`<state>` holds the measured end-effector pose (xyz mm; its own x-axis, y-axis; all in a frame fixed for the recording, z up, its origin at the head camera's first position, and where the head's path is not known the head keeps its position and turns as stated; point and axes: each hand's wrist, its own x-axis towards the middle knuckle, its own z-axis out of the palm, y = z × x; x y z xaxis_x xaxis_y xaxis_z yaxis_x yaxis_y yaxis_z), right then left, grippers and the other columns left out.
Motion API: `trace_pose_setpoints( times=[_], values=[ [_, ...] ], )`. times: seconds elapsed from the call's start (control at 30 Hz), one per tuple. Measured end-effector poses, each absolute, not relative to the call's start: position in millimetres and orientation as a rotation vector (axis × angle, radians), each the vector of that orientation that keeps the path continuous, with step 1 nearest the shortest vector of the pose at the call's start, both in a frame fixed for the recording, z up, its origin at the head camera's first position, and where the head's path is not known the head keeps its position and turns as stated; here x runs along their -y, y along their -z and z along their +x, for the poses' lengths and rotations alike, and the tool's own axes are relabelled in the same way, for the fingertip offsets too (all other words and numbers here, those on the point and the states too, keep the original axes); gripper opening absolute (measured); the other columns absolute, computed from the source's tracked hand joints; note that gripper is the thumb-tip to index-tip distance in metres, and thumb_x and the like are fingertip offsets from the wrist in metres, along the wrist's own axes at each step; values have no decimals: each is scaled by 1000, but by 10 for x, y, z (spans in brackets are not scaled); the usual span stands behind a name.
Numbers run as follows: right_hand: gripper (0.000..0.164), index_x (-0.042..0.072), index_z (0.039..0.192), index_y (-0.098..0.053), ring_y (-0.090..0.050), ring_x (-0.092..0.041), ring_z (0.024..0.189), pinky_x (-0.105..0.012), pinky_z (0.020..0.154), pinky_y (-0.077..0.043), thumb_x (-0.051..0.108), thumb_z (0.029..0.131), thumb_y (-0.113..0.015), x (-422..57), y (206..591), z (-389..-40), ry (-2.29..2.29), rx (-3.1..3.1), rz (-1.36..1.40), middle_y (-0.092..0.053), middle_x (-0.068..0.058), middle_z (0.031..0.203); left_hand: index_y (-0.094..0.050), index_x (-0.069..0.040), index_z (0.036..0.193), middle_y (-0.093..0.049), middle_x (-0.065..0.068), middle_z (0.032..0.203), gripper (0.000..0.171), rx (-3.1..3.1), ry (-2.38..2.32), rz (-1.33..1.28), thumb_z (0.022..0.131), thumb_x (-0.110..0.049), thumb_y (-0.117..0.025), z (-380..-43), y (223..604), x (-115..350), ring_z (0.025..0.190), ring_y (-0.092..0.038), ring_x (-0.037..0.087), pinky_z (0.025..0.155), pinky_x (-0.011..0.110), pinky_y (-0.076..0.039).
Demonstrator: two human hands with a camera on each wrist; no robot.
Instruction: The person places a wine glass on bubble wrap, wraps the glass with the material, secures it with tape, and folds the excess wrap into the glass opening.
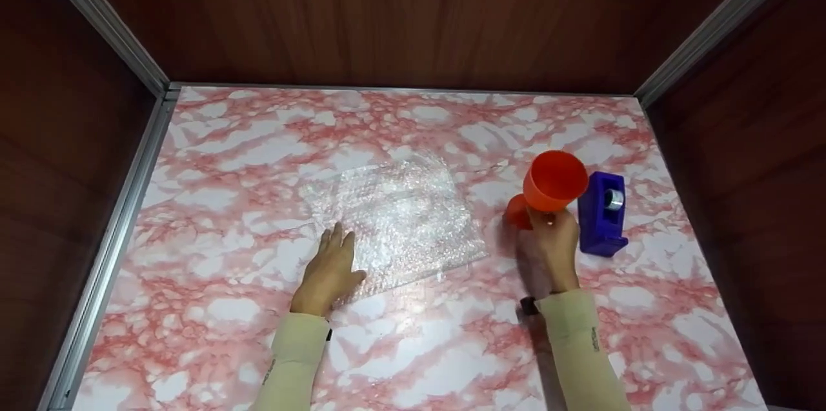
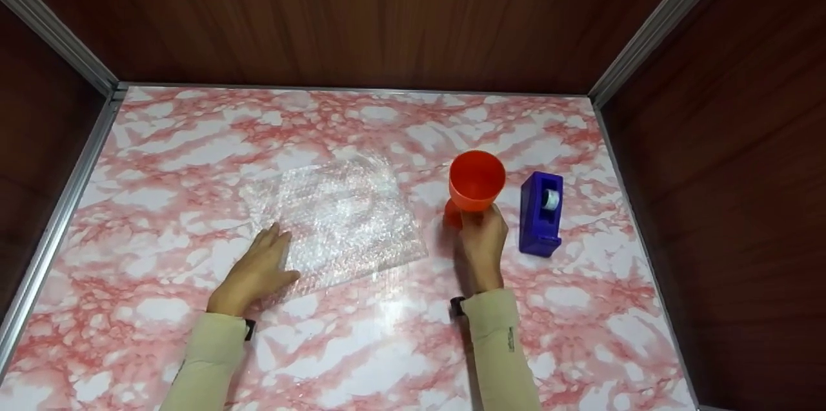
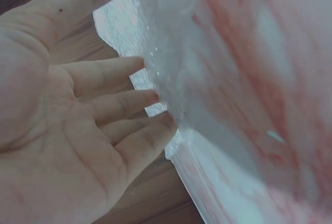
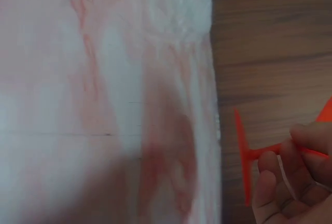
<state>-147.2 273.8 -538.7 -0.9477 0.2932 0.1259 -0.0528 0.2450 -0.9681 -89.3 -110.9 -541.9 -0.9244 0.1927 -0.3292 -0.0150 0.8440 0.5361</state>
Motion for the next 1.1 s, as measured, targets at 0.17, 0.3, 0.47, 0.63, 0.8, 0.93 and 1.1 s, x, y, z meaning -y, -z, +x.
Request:
trace_pose_setpoints(
  times=[0.17, 0.3, 0.47, 0.63, 0.8, 0.93, 1.1],
  values=[
    [15, -4, 97, -70, -62, -27, 78, -24, 69, -47, 11, 93, -72, -2801, 5303, -1264, -1261, 2417, -140, -68, -17, 86, -29, 3, 155, -8, 24, 163, 83, -2624, -756, 184, 91, -22, -75, -986, 5417, 1021, 149, -4, 41, 118, 50, -16],
    [14, -4, 100, -71, -63, -26, 77, -19, 67, -48, 7, 92, -71, -2779, 5271, -1096, -1255, 2399, -99, -69, -16, 88, -29, 1, 155, -8, 22, 163, 83, -2609, -742, 231, 91, -21, -76, -1040, 5413, 923, 150, -4, 39, 118, 50, -17],
    [15, -2, 103, -70, -61, -24, 79, -20, 71, -48, 9, 94, -71, -2738, 5244, -936, -1310, 2377, -97, -68, -11, 89, -29, -1, 156, -8, 20, 164, 81, -2593, -744, 290, 92, -20, -75, -1059, 5407, 773, 150, -3, 37, 118, 48, -17],
    [10, -4, 98, -68, -58, -20, 69, -19, 64, -46, 2, 91, -72, -2698, 5223, -831, -1249, 2372, -80, -66, -13, 83, -30, -1, 156, -9, 19, 164, 80, -2583, -727, 357, 92, -20, -74, -1050, 5406, 612, 150, -4, 36, 118, 46, -17],
    [7, -5, 94, -68, -56, -19, 66, -20, 61, -45, -5, 88, -70, -2644, 5184, -775, -1210, 2355, 16, -65, -13, 80, -31, 0, 155, -9, 21, 164, 79, -2580, -722, 450, 92, -20, -74, -1016, 5417, 506, 150, -4, 37, 118, 46, -17],
    [6, -4, 94, -70, -59, -20, 68, -19, 61, -45, -3, 88, -71, -2593, 5147, -774, -1221, 2382, 85, -67, -12, 82, -31, -1, 155, -7, 19, 164, 80, -2590, -749, 458, 92, -21, -75, -987, 5434, 486, 150, -4, 36, 118, 46, -17],
    [6, -1, 92, -71, -58, -16, 67, -19, 60, -45, -1, 87, -73, -2533, 5123, -788, -1245, 2424, 155, -68, -8, 82, -33, 1, 154, -6, 18, 165, 74, -2599, -846, 503, 94, -18, -71, -946, 5447, 509, 150, -7, 34, 118, 45, -19]
  ],
)
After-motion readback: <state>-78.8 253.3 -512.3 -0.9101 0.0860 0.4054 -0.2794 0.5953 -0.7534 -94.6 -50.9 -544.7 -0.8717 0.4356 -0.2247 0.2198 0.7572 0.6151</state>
